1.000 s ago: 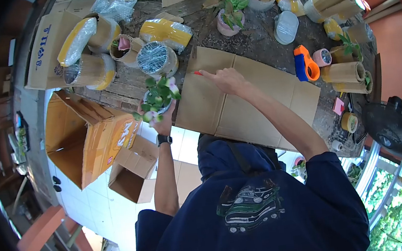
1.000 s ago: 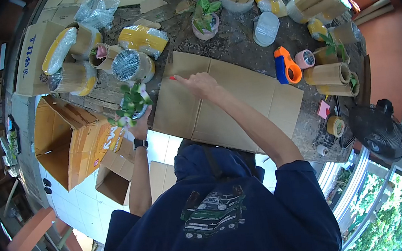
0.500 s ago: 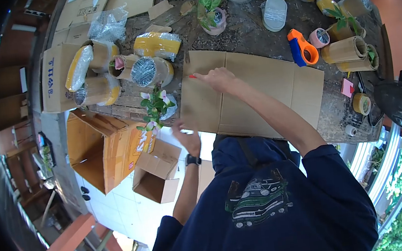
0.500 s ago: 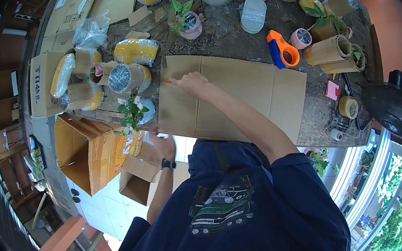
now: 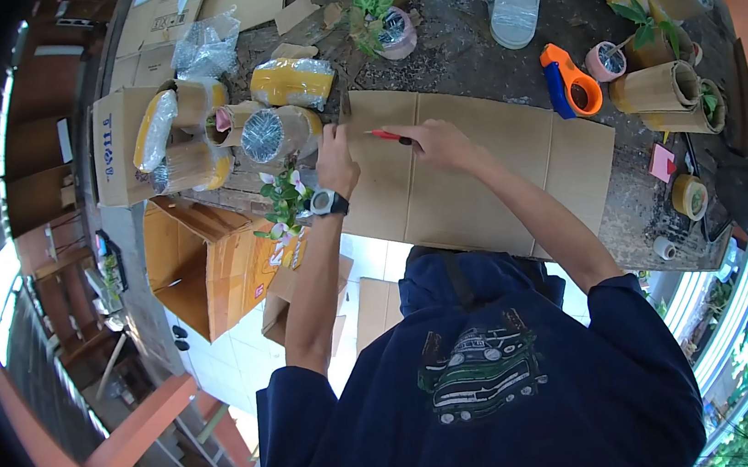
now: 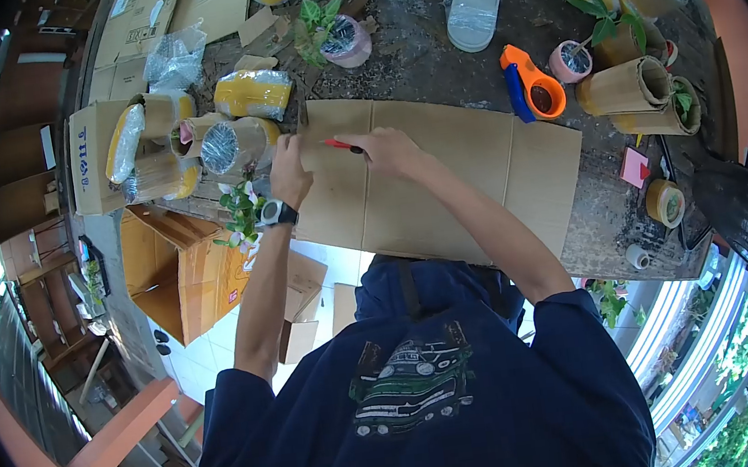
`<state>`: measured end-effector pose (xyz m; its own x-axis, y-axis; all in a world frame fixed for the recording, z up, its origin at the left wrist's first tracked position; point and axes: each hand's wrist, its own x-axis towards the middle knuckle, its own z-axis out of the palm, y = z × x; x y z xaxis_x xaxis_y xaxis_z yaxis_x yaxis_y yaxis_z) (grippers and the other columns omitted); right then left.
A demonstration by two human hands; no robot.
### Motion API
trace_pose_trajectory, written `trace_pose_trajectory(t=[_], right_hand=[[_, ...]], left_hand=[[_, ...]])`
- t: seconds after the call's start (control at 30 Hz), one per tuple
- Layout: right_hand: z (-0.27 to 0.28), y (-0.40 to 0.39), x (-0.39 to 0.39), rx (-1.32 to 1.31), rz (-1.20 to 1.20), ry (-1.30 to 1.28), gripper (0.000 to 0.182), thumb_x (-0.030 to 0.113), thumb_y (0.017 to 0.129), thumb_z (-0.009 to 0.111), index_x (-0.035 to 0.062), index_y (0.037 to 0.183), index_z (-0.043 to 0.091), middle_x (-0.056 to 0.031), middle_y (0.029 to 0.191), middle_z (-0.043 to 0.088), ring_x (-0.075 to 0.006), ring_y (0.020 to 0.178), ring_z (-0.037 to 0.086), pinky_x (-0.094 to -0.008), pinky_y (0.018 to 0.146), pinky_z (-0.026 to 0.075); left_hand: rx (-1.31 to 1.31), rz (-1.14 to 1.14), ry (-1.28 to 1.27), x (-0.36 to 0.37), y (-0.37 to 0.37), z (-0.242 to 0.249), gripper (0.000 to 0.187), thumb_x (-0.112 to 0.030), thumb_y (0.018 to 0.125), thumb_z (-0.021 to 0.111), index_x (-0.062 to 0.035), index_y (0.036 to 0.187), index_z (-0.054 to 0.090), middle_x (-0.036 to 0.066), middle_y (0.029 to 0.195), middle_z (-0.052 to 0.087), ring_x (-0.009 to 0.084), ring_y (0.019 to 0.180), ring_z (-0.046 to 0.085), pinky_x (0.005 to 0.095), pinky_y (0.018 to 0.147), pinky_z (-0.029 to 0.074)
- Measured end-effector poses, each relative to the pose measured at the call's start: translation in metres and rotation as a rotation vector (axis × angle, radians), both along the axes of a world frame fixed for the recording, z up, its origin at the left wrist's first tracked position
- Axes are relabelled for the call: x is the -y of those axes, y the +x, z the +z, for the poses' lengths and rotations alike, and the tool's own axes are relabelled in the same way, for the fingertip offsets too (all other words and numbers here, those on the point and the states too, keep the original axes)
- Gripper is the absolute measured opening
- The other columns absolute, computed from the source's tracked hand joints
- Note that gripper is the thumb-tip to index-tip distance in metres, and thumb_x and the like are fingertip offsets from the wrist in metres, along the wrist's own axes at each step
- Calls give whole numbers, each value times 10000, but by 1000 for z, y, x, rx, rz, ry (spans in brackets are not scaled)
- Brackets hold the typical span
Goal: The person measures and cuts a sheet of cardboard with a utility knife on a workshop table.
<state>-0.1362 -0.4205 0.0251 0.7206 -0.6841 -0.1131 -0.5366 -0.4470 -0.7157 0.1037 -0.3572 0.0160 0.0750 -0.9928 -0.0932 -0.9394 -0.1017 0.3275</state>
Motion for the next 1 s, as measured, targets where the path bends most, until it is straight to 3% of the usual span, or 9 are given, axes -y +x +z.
trace_pose_trajectory(t=[0.1, 0.2, 0.3, 0.5, 0.7, 0.9, 1.0], right_hand=[[-17, -8, -15, -116, 77, -73, 581, 66, 880, 533, 281, 1420, 534, -182, 870, 697, -374, 766, 699, -486, 689, 563], [-30, -5, -31, -118, 100, -260, 508, 112, 916, 536, 263, 1401, 547, -149, 810, 692, -318, 651, 702, -437, 573, 569], [-40, 9, -37, -124, 66, -325, 462, 154, 937, 537, 236, 1391, 553, -118, 784, 684, -260, 648, 709, -380, 547, 567], [-57, 37, -26, -2, 8, -405, 443, 167, 949, 536, 220, 1389, 553, -73, 768, 675, -218, 625, 701, -345, 521, 550], [-69, 50, -17, -36, 72, -376, 503, 160, 939, 548, 216, 1437, 501, -86, 786, 647, -211, 595, 686, -331, 502, 541], [-69, 50, -14, -22, 82, -342, 467, 156, 945, 542, 192, 1411, 543, -87, 771, 663, -216, 623, 700, -341, 523, 555], [-68, 52, -14, -26, 95, -320, 481, 151, 944, 537, 177, 1425, 530, -94, 775, 664, -218, 627, 702, -344, 531, 564]], left_hand=[[106, -197, 87, 23, -6, 22, 830, 14, 557, 845, -103, 1312, 521, 91, 1363, 488, 378, 1189, 515, 436, 963, 528], [207, -363, 174, 38, 11, 6, 977, -60, 446, 913, -130, 1338, 522, 60, 1408, 487, 343, 1204, 519, 402, 992, 522], [123, -409, 224, 50, 20, 9, 1013, -73, 423, 920, -148, 1352, 523, 36, 1411, 498, 335, 1203, 526, 397, 1004, 513], [71, -381, 227, 55, 21, 15, 967, -101, 447, 917, -152, 1340, 550, 9, 1403, 532, 310, 1166, 569, 396, 1004, 513], [43, -339, 293, 58, 17, 16, 948, -109, 478, 912, -147, 1354, 550, 23, 1436, 522, 316, 1216, 586, 410, 1012, 518], [15, -289, 340, 58, 18, 14, 979, -114, 491, 911, -136, 1394, 532, 50, 1459, 512, 312, 1243, 571, 397, 1040, 506], [34, -296, 332, 58, 20, 12, 940, -123, 509, 909, -176, 1375, 547, -3, 1471, 504, 297, 1220, 585, 394, 1018, 520]])
